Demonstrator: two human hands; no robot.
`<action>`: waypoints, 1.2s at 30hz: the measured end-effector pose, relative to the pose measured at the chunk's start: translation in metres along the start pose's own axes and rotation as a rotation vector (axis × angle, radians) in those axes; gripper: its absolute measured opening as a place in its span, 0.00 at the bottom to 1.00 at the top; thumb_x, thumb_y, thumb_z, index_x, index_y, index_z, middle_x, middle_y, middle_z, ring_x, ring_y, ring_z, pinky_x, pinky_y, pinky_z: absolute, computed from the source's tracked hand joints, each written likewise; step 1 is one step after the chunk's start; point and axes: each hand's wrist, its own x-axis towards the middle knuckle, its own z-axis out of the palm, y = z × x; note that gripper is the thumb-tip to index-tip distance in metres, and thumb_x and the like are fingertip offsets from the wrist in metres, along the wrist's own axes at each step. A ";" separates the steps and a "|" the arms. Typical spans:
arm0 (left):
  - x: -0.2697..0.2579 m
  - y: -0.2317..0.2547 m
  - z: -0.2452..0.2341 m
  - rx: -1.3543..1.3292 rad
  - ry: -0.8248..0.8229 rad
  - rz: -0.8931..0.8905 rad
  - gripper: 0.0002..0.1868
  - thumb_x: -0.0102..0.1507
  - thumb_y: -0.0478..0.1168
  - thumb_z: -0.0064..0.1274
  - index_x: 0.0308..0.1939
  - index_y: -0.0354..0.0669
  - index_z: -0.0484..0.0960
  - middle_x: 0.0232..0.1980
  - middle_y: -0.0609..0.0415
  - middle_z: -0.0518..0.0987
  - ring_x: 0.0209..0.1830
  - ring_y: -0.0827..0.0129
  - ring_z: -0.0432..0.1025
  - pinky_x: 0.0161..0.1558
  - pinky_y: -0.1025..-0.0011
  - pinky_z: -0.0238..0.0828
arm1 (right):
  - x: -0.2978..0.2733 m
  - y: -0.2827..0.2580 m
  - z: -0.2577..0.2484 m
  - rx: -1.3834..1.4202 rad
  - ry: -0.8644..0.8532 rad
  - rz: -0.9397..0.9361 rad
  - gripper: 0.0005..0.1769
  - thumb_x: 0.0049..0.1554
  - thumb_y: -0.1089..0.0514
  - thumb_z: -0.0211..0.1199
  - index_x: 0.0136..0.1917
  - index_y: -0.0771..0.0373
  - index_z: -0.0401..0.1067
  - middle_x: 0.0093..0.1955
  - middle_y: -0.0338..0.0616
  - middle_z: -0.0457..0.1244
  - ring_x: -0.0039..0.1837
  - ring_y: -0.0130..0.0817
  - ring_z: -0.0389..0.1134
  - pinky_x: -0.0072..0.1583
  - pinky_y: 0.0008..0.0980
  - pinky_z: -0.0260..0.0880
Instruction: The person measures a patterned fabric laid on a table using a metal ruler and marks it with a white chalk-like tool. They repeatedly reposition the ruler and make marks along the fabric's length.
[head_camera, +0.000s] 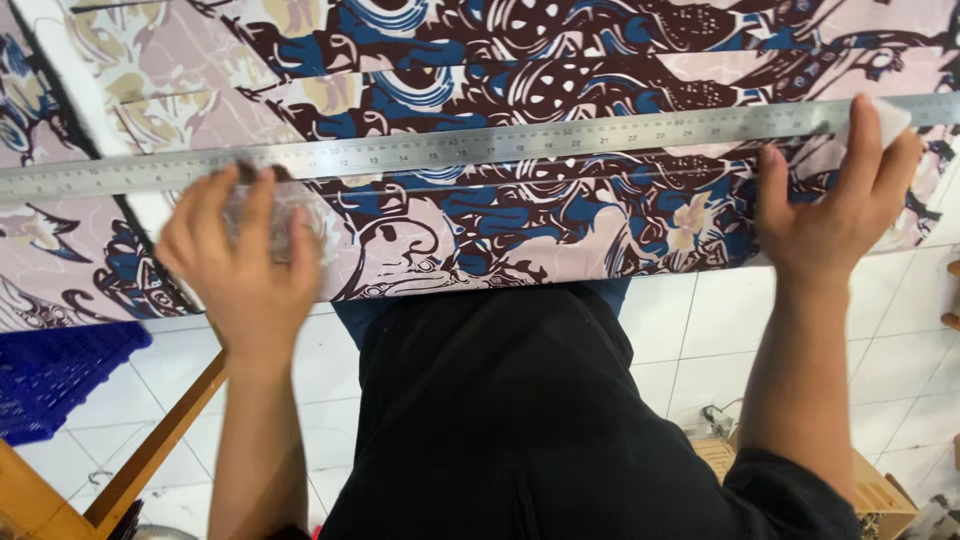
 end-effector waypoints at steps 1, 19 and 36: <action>-0.003 0.005 0.002 0.004 -0.020 -0.018 0.20 0.75 0.47 0.57 0.68 0.43 0.79 0.72 0.44 0.70 0.75 0.50 0.61 0.73 0.50 0.51 | -0.005 -0.011 0.000 0.042 0.002 0.037 0.35 0.63 0.55 0.69 0.77 0.68 0.60 0.67 0.61 0.55 0.66 0.56 0.62 0.63 0.45 0.65; -0.014 0.005 0.019 -0.030 -0.079 -0.030 0.29 0.73 0.52 0.47 0.71 0.36 0.76 0.78 0.37 0.66 0.83 0.42 0.55 0.77 0.41 0.45 | 0.001 -0.040 0.017 0.243 -0.021 0.021 0.33 0.66 0.59 0.69 0.78 0.72 0.59 0.73 0.67 0.56 0.78 0.64 0.60 0.77 0.53 0.62; -0.011 0.007 0.020 -0.025 -0.144 -0.093 0.29 0.76 0.53 0.49 0.74 0.35 0.74 0.79 0.35 0.64 0.84 0.41 0.52 0.80 0.40 0.38 | 0.001 -0.039 0.022 0.252 -0.015 0.087 0.34 0.71 0.55 0.67 0.82 0.68 0.57 0.74 0.63 0.56 0.72 0.56 0.64 0.71 0.44 0.71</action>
